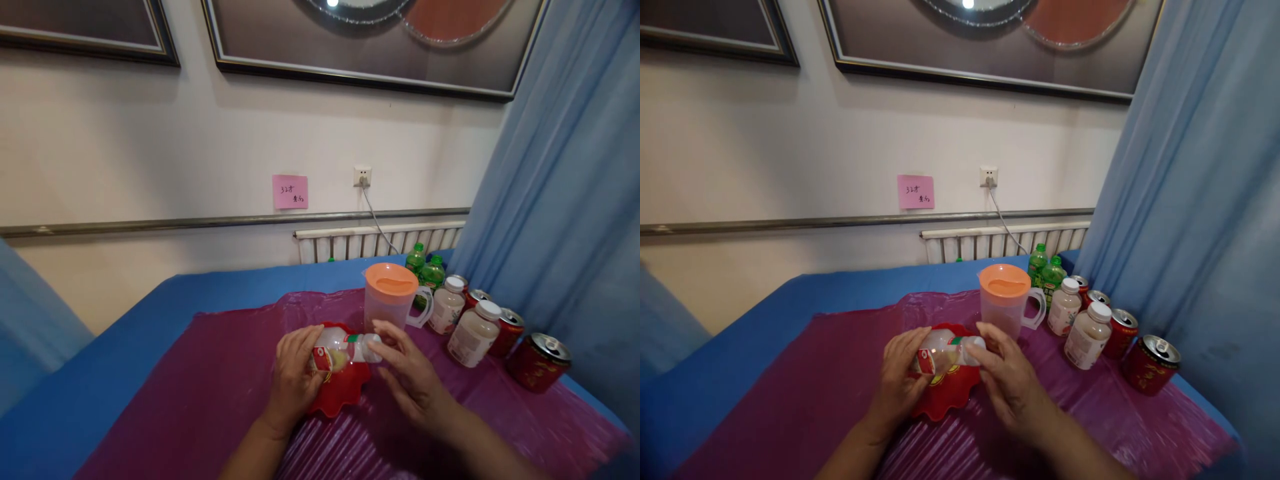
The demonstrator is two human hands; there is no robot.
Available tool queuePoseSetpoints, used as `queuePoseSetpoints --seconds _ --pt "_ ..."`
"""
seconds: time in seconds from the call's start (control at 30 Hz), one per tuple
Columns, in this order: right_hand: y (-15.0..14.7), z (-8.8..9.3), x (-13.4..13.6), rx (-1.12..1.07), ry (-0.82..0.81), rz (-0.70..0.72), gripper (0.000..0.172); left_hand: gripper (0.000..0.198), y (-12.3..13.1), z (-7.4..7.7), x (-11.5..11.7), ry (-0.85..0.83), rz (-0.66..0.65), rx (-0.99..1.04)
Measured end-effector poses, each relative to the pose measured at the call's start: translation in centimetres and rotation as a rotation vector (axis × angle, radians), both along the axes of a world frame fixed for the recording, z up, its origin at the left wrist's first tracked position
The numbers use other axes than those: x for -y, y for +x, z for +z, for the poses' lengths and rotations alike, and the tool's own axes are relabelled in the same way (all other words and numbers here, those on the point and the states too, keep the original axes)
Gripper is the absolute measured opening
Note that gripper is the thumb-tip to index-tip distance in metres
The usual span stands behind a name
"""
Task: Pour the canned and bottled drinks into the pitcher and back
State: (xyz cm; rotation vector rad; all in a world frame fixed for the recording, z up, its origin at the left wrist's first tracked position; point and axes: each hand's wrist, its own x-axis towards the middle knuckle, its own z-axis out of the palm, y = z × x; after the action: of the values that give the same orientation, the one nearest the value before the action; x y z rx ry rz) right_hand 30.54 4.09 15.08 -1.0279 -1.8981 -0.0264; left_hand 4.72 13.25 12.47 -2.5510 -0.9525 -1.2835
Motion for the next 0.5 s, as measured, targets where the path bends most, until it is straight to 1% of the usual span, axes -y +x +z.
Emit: queuePoseSetpoints --seconds 0.1,0.13,0.17,0.23,0.27,0.3,0.5 --pt "0.0 0.7 0.3 -0.064 -0.105 -0.034 0.065 0.054 0.0 0.3 0.1 0.021 0.008 -0.012" --pt "0.0 0.9 0.2 -0.082 -0.135 -0.05 0.065 0.053 0.1 0.4 0.1 0.033 0.007 -0.017" --pt "0.0 0.9 0.1 -0.092 -0.154 -0.061 0.059 0.052 0.1 0.6 0.1 0.046 0.005 -0.021" --pt "0.0 0.9 -0.3 -0.096 -0.173 -0.061 0.039 0.051 0.0 0.9 0.2 0.065 0.001 -0.031" --pt "0.0 0.9 -0.5 -0.09 -0.172 -0.054 0.032 0.051 0.0 1.0 0.2 0.067 0.001 -0.038" --pt "-0.1 0.9 -0.6 -0.076 -0.162 -0.043 0.029 0.051 0.0 1.0 0.2 0.068 0.0 -0.045" --pt "0.5 1.1 -0.3 0.043 0.019 0.053 0.045 0.053 -0.1 0.9 0.3 0.058 -0.011 -0.055"
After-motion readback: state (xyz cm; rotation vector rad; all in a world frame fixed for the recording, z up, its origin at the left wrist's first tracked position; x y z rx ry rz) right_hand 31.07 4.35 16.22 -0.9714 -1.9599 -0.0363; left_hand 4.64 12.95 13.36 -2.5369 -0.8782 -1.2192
